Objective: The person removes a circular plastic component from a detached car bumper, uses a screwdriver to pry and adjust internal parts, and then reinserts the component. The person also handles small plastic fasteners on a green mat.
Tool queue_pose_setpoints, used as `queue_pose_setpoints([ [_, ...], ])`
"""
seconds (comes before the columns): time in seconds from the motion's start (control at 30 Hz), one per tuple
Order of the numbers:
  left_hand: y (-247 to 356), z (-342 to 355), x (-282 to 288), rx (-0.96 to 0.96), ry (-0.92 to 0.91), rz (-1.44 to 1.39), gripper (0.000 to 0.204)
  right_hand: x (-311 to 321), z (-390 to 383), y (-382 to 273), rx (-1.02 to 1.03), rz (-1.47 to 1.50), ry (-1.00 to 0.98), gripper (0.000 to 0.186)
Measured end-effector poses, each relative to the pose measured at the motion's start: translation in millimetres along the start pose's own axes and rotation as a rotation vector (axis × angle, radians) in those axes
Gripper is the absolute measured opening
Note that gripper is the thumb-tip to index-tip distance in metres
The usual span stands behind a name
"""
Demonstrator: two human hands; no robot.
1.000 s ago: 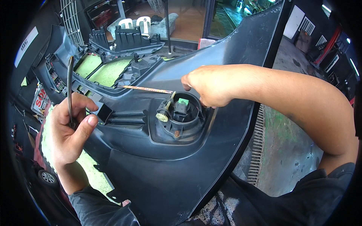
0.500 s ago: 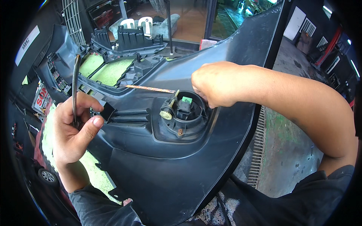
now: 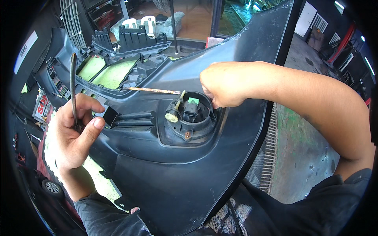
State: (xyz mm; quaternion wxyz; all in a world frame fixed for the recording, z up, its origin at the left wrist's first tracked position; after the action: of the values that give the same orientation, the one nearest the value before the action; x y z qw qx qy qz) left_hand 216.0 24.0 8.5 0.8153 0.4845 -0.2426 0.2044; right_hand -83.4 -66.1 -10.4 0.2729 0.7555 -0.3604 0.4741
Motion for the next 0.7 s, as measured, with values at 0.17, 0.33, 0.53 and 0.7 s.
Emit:
queue_pose_setpoints([
  [0.17,2,3,-1,-0.001,-0.022,0.021,0.021,8,-2,3,0.072,0.031,-0.037,0.013],
  [0.33,10,6,-3,0.005,-0.037,-0.008,0.019,0,0,9,0.107,0.099,0.079,0.011],
  [0.53,21,13,-14,-0.019,-0.111,0.03,0.024,-3,0,6,0.089,0.062,0.081,0.011],
  [0.7,29,26,-27,-0.044,-0.161,-0.013,0.02,-1,-3,2,0.071,0.013,0.001,0.011],
])
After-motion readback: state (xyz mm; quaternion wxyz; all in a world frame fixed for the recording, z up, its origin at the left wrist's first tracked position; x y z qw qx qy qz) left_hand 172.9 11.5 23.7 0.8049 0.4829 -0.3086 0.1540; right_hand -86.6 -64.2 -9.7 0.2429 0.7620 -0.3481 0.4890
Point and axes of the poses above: each hand's wrist, its own z-axis towards the middle knuckle, its own x-axis out of the back of the hand, y = z × x, the point moved 3 cm from there along z, towards the middle knuckle, and after that the axes turned 3 degrees about y, right-handed, at the moved point
